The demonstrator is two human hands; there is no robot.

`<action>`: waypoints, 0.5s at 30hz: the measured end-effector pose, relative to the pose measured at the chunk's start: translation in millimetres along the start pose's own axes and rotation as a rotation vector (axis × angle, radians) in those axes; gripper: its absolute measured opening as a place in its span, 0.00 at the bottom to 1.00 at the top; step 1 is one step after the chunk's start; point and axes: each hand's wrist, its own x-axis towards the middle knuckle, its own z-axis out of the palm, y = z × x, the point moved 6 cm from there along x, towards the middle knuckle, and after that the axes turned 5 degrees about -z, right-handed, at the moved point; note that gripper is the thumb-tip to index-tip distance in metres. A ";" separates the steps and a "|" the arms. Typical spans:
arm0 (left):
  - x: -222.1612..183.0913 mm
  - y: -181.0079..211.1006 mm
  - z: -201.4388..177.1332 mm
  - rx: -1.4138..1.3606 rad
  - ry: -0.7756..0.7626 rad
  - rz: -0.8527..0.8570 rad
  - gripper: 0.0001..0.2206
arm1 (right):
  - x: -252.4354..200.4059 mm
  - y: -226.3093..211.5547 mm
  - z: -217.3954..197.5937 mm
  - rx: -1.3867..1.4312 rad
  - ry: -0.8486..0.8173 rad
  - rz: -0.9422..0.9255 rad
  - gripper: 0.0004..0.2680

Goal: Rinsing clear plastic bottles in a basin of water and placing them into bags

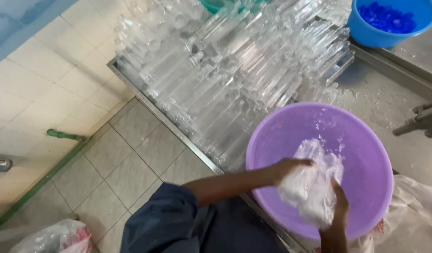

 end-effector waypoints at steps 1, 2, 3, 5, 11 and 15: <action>-36.4 24.3 22.9 -0.016 0.002 0.003 0.20 | -43.0 48.0 -7.2 -0.008 -0.015 0.002 0.23; -72.2 38.4 44.3 -0.026 0.027 -0.204 0.22 | -95.3 125.5 -17.6 -0.182 -0.200 0.583 0.22; -95.3 64.7 36.7 0.016 0.046 -0.390 0.24 | -134.2 203.8 -15.9 -0.344 -0.318 1.141 0.27; -85.3 84.2 34.3 0.071 0.085 -0.360 0.24 | -95.6 172.6 -9.6 0.031 -0.063 1.265 0.23; -135.6 164.6 63.6 -0.395 0.264 -0.670 0.42 | -105.5 152.1 -26.0 0.179 0.126 0.589 0.27; -73.8 142.7 25.7 -0.137 0.170 -0.528 0.38 | -15.0 -10.8 6.1 -0.057 0.069 -0.045 0.26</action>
